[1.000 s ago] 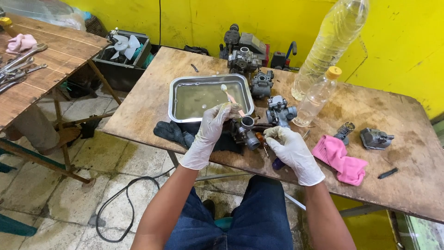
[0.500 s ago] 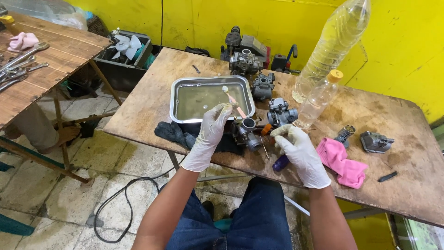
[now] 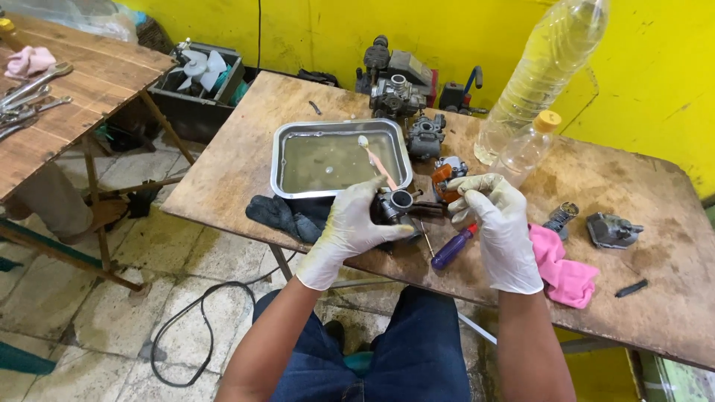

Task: Cleaning and assembling various components of a motorcycle carburetor on a workbench using a brush and screwdriver.

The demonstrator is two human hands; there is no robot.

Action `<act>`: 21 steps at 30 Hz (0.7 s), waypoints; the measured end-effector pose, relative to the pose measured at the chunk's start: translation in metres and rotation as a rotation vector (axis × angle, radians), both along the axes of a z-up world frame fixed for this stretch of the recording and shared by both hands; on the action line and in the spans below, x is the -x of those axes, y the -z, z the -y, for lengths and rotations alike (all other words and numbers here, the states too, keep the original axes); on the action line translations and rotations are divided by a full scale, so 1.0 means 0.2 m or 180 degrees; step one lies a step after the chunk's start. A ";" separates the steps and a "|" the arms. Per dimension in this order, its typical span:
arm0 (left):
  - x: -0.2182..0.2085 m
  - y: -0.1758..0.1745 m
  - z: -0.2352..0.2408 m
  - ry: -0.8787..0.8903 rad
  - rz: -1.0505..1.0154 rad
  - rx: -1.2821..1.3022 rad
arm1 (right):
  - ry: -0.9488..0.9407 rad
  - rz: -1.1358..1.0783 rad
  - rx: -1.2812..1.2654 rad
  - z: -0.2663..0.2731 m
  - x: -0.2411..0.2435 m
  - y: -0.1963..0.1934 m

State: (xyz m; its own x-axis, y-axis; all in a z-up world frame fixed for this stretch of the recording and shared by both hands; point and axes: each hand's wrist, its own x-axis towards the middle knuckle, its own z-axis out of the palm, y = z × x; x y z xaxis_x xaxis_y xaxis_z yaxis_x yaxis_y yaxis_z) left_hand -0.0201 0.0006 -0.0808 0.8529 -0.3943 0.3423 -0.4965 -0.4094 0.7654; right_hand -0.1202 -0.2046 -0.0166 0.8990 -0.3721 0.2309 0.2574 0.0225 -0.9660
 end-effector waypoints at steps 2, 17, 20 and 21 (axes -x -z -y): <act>0.00 0.01 0.00 0.0020 0.0443 -0.0432 | -0.0025 0.0007 -0.0014 -0.01 -0.02 0.03; 0.04 0.12 0.10 -0.0084 0.1828 -0.0280 | -0.0190 0.0648 -0.1073 -0.05 -0.03 0.21; 0.06 0.10 0.11 0.0093 0.1898 -0.0098 | -0.0215 0.0688 -0.1214 -0.04 -0.03 0.27; 0.06 0.10 0.12 0.0183 0.1863 -0.0142 | -0.0165 0.0726 -0.1241 -0.04 -0.03 0.28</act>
